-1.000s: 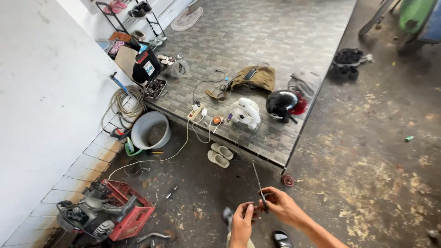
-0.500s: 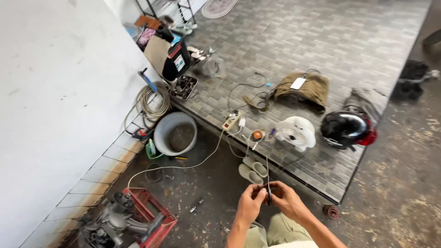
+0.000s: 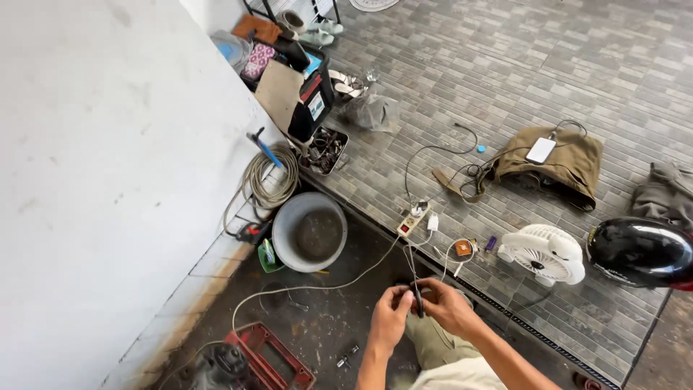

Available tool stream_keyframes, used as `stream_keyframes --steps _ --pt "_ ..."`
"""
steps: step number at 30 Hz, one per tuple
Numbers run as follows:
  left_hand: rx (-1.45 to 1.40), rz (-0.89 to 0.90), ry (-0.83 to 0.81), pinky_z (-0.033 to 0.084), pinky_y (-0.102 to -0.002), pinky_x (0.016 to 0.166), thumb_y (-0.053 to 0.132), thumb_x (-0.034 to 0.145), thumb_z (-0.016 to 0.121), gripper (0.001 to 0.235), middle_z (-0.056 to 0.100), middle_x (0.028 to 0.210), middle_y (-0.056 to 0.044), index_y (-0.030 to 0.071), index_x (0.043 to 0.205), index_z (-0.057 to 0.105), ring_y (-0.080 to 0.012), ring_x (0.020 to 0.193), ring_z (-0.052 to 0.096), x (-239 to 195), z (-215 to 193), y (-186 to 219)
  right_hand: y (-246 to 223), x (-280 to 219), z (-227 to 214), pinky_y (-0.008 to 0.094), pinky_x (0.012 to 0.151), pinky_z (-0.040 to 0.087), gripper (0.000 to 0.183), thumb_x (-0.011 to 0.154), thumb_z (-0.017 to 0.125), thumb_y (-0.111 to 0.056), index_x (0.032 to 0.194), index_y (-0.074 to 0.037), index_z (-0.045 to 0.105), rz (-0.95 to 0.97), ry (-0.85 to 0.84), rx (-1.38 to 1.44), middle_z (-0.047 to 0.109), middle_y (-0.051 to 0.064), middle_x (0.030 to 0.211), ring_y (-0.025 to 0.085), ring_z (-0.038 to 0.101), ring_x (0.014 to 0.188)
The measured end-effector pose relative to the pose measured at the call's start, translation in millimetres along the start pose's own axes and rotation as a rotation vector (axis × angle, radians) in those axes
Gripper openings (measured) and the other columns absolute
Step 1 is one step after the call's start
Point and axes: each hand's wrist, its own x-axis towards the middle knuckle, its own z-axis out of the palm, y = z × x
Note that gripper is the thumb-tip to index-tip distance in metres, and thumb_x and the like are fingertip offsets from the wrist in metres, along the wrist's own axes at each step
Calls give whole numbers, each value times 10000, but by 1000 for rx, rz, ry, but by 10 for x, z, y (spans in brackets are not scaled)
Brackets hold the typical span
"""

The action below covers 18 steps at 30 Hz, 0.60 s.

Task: Disassembling and organizing components of a motorcycle engine for repair

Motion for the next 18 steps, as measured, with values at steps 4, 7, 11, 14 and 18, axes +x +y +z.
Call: stream_keyframes --steps 4,7,11,14,18 --pt "5 -56 2 545 -249 750 187 957 660 278 738 917 -55 12 1164 722 -122 795 658 841 -240 451 -222 960 -42 280 636 524 360 887 711 -31 1246 -22 685 -69 -51 14 787 91 963 142 659 747" --pt "91 64 35 557 -243 750 218 934 682 270 764 917 -38 49 1137 736 -114 778 662 1057 -402 448 -430 1202 32 274 677 597 402 858 691 -25 1259 -54 681 -65 -99 -84 816 88 995 149 736 815" --pt "-11 42 28 543 -250 802 222 923 684 327 759 980 -65 4 1165 716 -129 850 680 1333 -500 1022 -1085 1531 100 297 670 574 367 913 620 13 1280 14 630 14 -176 22 809 141 1027 176 720 822" --pt "26 64 -20 539 -253 840 256 883 731 402 751 1031 -68 10 1199 697 -133 911 669 1501 -565 1251 -1254 1755 123 296 698 603 390 905 636 -2 1295 -16 643 52 -136 -35 819 131 1035 176 731 823" --pt "85 57 -83 540 -262 855 270 853 769 435 728 1039 -62 26 1200 677 -136 933 654 1844 -680 1391 -1364 2004 174 312 784 642 482 889 677 -34 1367 -37 623 90 -79 -21 821 135 1145 204 772 938"
